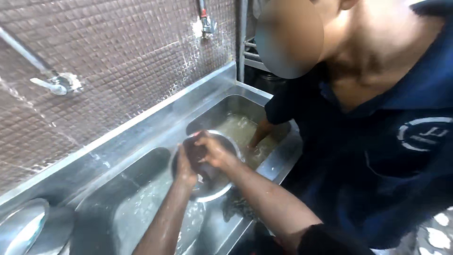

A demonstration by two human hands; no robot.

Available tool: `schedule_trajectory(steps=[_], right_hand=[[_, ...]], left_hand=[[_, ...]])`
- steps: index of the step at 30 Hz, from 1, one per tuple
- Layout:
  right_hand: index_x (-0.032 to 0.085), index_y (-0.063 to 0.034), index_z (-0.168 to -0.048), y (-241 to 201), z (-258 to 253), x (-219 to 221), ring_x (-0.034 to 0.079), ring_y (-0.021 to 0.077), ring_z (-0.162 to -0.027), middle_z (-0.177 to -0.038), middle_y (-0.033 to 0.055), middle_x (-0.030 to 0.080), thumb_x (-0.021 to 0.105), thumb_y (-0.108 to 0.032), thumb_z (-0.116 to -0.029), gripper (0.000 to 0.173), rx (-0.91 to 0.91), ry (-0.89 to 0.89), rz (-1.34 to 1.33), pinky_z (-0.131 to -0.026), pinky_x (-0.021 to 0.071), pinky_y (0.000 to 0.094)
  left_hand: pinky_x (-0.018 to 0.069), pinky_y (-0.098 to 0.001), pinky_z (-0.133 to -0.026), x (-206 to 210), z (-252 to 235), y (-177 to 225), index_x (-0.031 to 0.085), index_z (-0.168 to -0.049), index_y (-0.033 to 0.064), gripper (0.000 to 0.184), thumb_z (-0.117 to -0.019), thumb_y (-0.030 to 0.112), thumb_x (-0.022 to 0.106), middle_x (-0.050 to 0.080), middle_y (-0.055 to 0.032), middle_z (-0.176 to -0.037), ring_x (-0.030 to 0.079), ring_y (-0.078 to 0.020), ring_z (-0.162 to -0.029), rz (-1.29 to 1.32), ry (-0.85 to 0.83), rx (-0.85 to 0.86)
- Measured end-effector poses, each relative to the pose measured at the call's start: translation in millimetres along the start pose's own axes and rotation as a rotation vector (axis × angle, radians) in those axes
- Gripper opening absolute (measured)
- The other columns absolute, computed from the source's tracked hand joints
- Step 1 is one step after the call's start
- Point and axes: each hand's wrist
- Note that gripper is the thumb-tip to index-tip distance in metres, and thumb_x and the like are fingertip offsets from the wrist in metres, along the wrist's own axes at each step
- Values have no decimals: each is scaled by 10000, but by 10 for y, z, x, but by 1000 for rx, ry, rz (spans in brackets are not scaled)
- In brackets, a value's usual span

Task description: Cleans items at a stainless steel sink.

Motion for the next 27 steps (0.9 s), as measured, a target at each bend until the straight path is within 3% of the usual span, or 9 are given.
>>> schedule_trajectory(steps=[4,8,11,13,16,18,22,25,27], right_hand=[[675,-140,-1175,53,-88,130,664,234,-857,-1000,105,698,646,-585,-934,507,-38,-18,196,-746,556,474],[710,-41,-1078,119,101,200,684,266,-915,-988,154,705,542,-483,-1030,475,-147,-115,658,-839,557,515],[697,-38,-1005,153,177,153,678,293,-925,-961,155,693,459,-474,-1056,500,-210,-190,861,-842,540,557],[704,-48,-1076,114,148,125,685,310,-973,-1018,166,705,431,-482,-1067,513,-158,-163,870,-871,537,578],[713,-97,-1075,35,-43,28,693,329,-1008,-1046,154,722,373,-526,-1070,548,-137,-20,957,-848,538,610],[704,-133,-1174,9,-158,-71,694,328,-1050,-1108,139,726,386,-513,-1073,506,-130,63,990,-864,550,611],[651,-90,-1256,112,-423,-168,662,363,-1139,-1200,187,692,385,-532,-1073,548,16,140,991,-942,517,619],[661,-71,-1258,183,-189,-97,655,375,-1122,-1188,205,683,408,-449,-1070,492,13,40,969,-946,508,620],[644,-114,-1304,192,-72,-118,669,371,-1046,-1149,197,689,417,-478,-1067,491,3,12,929,-878,527,617]], left_hand=[[571,-496,-717,34,-130,-120,638,-1002,202,638,-991,733,284,670,-21,-836,664,-197,-784,375,32,8],[561,-395,-773,-99,-172,-89,586,-1169,127,421,-1095,454,331,660,-40,-987,643,-153,-894,296,106,99],[561,-286,-677,-174,-190,-122,607,-1039,91,303,-1100,284,382,649,-16,-832,640,-93,-747,188,86,190],[571,-274,-645,-56,-167,-153,590,-994,152,286,-1096,328,388,652,15,-802,653,-77,-727,333,89,123],[581,-397,-704,121,-235,-292,624,-1081,153,398,-1077,467,379,679,-33,-916,671,-156,-836,381,89,108],[566,-451,-808,297,-129,-350,615,-1257,172,467,-1091,516,347,685,-46,-1084,652,-179,-979,208,117,117],[511,-369,-595,429,-209,-427,602,-1048,183,419,-1071,523,359,589,-5,-799,579,-144,-693,184,283,40],[519,-454,-909,347,-298,-214,619,-1243,2,417,-1124,321,378,651,-161,-1150,616,-251,-1032,-119,433,122],[501,-494,-981,357,-346,-110,641,-1232,-49,368,-1116,207,404,660,-225,-1211,629,-315,-1115,-390,472,137]])
Point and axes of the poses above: each hand's wrist, its own z-axis away from the middle knuckle, its own x-axis out of the palm, y = z × x
